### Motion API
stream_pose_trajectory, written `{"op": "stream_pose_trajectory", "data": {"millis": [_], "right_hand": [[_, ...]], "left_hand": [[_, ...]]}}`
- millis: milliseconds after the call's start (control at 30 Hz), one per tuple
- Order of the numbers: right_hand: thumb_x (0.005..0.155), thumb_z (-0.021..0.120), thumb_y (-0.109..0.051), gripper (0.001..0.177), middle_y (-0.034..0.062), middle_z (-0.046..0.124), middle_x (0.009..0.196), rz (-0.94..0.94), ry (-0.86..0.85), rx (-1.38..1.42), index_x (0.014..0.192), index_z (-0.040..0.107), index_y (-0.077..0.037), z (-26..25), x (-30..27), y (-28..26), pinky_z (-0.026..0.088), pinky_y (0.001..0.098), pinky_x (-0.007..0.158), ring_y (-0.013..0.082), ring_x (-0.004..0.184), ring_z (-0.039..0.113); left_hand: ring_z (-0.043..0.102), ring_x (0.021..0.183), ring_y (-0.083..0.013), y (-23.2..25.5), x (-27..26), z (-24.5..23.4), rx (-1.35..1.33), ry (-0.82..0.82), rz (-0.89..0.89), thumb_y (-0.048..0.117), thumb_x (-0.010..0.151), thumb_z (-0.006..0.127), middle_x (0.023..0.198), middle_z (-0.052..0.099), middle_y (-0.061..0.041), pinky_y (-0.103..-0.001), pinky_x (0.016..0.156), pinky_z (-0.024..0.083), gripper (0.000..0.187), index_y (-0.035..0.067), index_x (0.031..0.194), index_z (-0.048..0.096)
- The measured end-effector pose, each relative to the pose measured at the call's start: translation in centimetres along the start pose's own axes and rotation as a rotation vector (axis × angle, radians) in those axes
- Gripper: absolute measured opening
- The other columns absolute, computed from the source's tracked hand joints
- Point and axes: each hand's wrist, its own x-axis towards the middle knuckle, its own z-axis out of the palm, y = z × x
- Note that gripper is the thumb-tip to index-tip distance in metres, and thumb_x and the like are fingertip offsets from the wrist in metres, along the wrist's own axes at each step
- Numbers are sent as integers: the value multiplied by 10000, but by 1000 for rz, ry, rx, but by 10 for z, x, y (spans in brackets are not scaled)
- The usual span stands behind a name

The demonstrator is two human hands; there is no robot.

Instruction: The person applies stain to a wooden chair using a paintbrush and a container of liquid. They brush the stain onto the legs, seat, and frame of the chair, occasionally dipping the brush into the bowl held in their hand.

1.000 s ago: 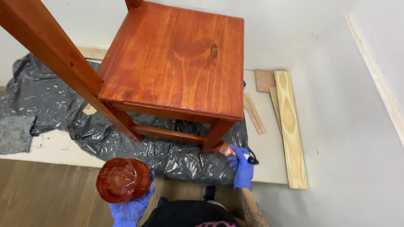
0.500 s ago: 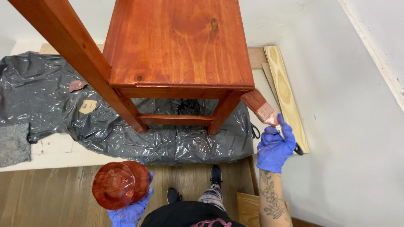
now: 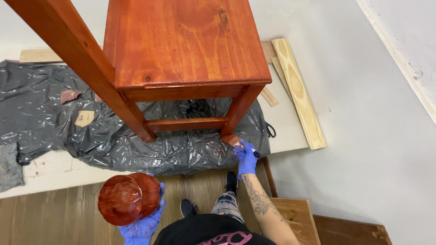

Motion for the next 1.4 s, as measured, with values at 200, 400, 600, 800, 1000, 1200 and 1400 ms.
{"op": "stream_pose_trajectory", "data": {"millis": [200,400,600,800,1000,1200,1400], "right_hand": [[850,800,-117,162,37,653,776,-130,-12,224,961,700,-53,66,-73,-103,446,203,557,121,633,595],[895,733,-219,417,133,716,892,-274,-35,375,1222,734,40,81,-116,-162,524,218,634,156,732,651],[886,672,-267,412,329,722,871,-1002,-142,115,1117,673,73,71,-124,-171,617,387,594,381,656,730],[1029,733,-149,76,34,659,729,-977,-184,-517,1096,761,-128,28,-63,-71,456,240,394,93,474,528],[1086,611,-146,260,-16,663,843,-1518,-228,-1132,1301,753,-181,-7,-38,-5,518,333,648,146,657,582],[1055,619,-134,203,8,589,840,-1477,-248,-1343,1226,723,-169,-26,-30,12,484,351,629,193,654,562],[1020,610,-88,214,30,560,842,-1350,-356,-1282,1210,687,-148,-27,-38,19,498,362,595,209,632,555]], "left_hand": [[618,1239,-596,2,14,6,-5,45,-27,631,795,905,1500,598,-251,-652,748,678,919,187,1526,567],[635,1231,-584,8,25,9,42,104,-6,687,789,862,1492,602,-280,-616,735,681,923,209,1525,574],[642,1228,-581,10,30,13,63,150,-14,673,799,857,1496,609,-272,-602,721,680,899,207,1518,585],[624,1246,-594,20,30,11,73,119,-26,662,794,867,1497,618,-263,-612,735,676,892,201,1508,596],[613,1208,-607,22,34,22,-1,49,-29,622,778,873,1474,612,-263,-644,707,667,860,212,1489,618],[635,1229,-598,17,40,16,63,143,-43,657,762,872,1478,636,-263,-617,709,663,879,212,1480,628],[556,1331,-589,8,40,-6,8,25,-150,621,796,902,1531,581,-259,-649,835,646,909,192,1524,568]]}}
